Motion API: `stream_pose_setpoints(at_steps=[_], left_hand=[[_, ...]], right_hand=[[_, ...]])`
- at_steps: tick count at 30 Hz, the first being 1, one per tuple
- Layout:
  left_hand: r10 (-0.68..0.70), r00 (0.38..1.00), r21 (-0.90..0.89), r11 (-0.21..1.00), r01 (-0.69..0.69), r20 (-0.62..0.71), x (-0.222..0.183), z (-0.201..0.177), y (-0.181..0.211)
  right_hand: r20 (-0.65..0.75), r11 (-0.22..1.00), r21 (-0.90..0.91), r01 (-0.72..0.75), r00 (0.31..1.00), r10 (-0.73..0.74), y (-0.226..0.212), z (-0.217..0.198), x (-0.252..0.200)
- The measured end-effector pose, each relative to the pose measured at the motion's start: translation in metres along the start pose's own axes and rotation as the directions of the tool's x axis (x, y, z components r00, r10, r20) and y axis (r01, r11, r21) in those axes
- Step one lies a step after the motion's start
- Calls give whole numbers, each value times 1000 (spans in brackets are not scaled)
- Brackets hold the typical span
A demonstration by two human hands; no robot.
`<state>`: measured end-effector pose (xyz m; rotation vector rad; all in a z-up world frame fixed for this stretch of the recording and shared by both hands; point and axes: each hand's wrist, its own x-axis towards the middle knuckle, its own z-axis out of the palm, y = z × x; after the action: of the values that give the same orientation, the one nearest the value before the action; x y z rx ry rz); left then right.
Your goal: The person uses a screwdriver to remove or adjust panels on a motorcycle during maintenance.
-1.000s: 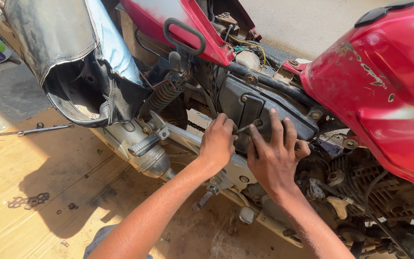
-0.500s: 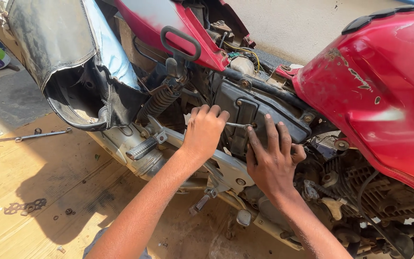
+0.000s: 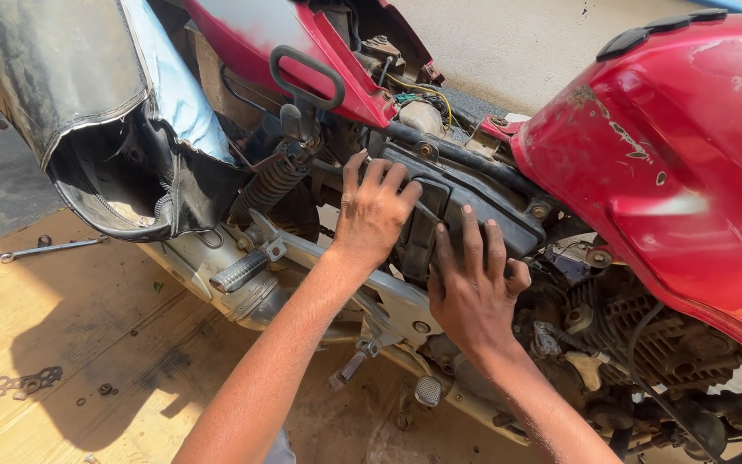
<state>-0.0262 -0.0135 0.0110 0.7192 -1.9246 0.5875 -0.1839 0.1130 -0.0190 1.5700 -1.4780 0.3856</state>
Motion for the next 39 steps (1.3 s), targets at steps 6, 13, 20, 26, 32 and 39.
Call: stream_pose_setpoints(at_steps=[6, 13, 20, 26, 32, 39], left_hand=[[49, 999, 9, 999, -49, 13, 8, -8, -1], [13, 1000, -47, 999, -13, 0, 9, -1, -1], [62, 997, 38, 997, -63, 41, 13, 1, -5], [100, 994, 62, 993, -102, 36, 8, -2, -13], [92, 995, 40, 995, -94, 39, 3, -4, -12], [101, 994, 39, 994, -99, -48, 6, 4, -10]], right_hand=[[2, 999, -31, 16, 1000, -16, 3, 6, -5], [17, 999, -37, 13, 1000, -13, 2, 4, -3], [18, 993, -108, 40, 999, -39, 2, -5, 3], [-9, 983, -180, 28, 1000, -30, 3, -14, 12], [20, 963, -264, 54, 999, -51, -6, -17, 11], [36, 997, -77, -7, 999, 10, -6, -22, 23]])
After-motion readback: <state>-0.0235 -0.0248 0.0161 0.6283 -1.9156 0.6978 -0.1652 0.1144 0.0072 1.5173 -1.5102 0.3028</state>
